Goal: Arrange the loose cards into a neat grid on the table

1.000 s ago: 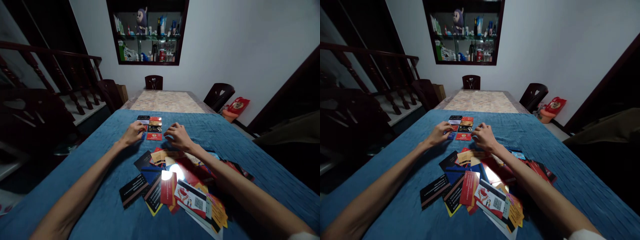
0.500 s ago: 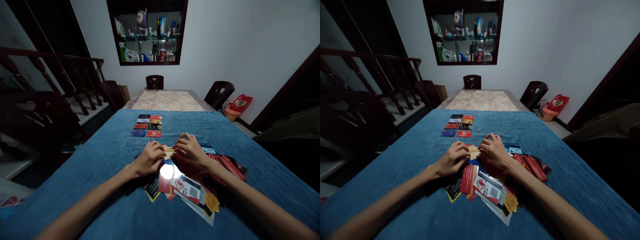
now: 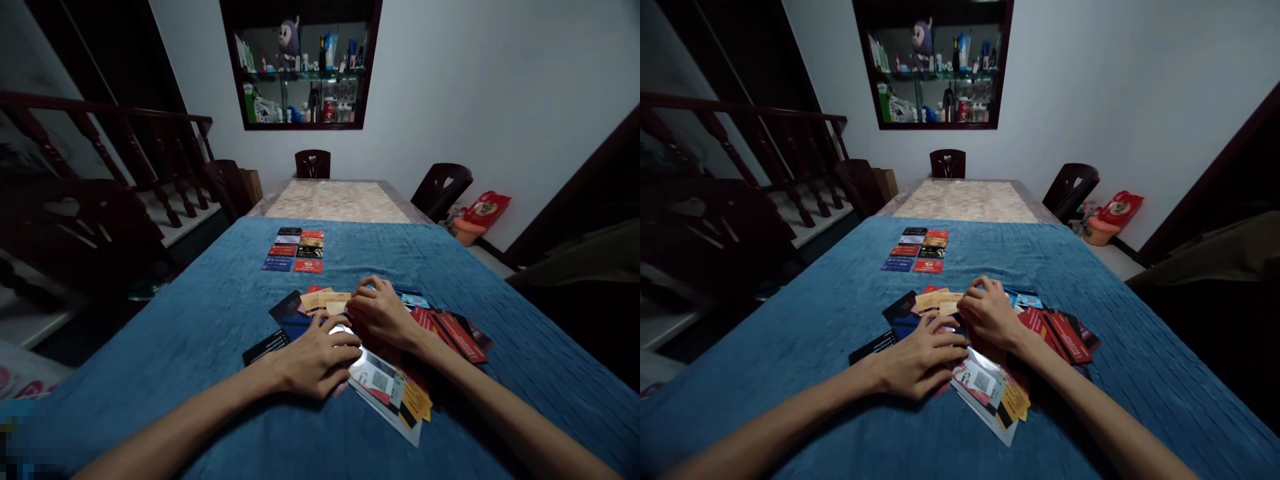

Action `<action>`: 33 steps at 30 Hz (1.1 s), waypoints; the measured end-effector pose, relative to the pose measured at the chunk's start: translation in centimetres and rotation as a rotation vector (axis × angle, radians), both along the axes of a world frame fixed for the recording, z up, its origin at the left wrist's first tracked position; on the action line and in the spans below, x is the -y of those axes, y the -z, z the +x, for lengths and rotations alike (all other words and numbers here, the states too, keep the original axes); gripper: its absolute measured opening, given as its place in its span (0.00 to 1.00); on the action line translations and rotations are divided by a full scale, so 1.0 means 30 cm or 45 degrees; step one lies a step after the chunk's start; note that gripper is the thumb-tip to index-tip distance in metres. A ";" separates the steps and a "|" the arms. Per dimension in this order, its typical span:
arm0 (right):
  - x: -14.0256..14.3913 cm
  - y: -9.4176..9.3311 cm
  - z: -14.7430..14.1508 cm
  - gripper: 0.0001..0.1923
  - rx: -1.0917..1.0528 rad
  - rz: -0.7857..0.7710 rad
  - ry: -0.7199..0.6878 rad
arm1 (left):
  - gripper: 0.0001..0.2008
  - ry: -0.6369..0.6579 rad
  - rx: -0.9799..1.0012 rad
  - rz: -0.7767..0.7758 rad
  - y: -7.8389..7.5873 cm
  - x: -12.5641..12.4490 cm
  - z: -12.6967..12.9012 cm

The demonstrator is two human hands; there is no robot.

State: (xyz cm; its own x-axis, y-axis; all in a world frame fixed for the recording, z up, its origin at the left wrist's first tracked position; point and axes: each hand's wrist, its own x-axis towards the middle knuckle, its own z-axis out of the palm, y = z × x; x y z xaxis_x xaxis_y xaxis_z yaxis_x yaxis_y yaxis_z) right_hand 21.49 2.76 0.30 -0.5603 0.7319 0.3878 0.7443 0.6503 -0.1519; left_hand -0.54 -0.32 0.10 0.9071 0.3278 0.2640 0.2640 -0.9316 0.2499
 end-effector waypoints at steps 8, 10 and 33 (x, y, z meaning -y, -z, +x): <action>0.067 0.011 0.027 0.09 -0.079 0.107 -0.026 | 0.12 -0.027 0.047 0.080 0.014 -0.017 -0.012; 0.097 0.010 0.040 0.08 -0.085 0.075 -0.051 | 0.12 -0.024 0.047 0.113 0.018 -0.021 -0.016; 0.174 -0.026 0.043 0.18 0.056 -0.255 -0.313 | 0.09 0.022 0.078 0.320 0.024 -0.031 -0.033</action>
